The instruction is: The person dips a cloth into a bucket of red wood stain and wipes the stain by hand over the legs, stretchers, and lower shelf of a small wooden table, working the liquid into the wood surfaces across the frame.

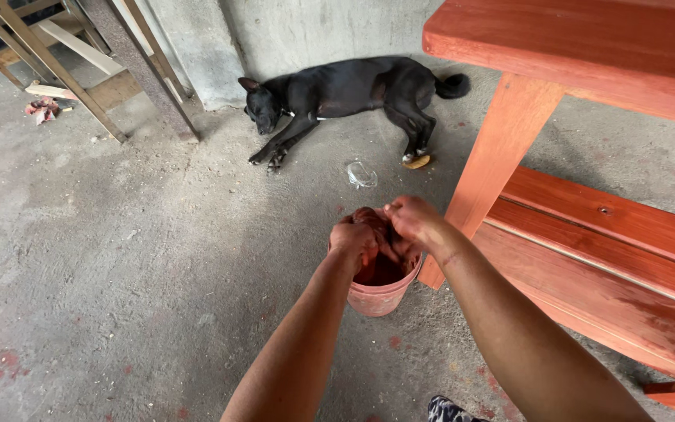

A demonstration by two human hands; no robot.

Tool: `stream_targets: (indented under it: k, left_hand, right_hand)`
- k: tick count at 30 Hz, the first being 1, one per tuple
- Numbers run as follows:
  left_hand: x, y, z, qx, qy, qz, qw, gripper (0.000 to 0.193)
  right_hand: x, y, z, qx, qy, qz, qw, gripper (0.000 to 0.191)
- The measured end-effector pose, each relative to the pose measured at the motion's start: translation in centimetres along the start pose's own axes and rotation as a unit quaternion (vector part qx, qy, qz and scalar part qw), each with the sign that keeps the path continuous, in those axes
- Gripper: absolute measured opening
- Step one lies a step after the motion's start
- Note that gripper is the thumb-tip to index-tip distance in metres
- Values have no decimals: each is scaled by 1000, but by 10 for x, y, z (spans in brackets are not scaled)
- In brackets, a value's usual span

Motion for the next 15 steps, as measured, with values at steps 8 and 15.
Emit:
stream_targets:
  k: [8, 15]
  left_hand:
    - [-37, 4, 22, 84, -45, 102, 990, 54]
    - [-51, -6, 34, 237, -246, 14, 940, 44]
  right_hand:
    - [-45, -11, 70, 214, 428, 163, 863, 78]
    - [-33, 21, 58, 241, 630, 94, 732, 51]
Point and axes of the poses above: each hand's wrist, its own y-axis towards the middle knuckle, its own z-axis out of the palm, x = y × z, the point moved 10 cm from there along y, towards the middle knuckle, and after that the axes turned 4 degrees about z, right-handed, at the moved point
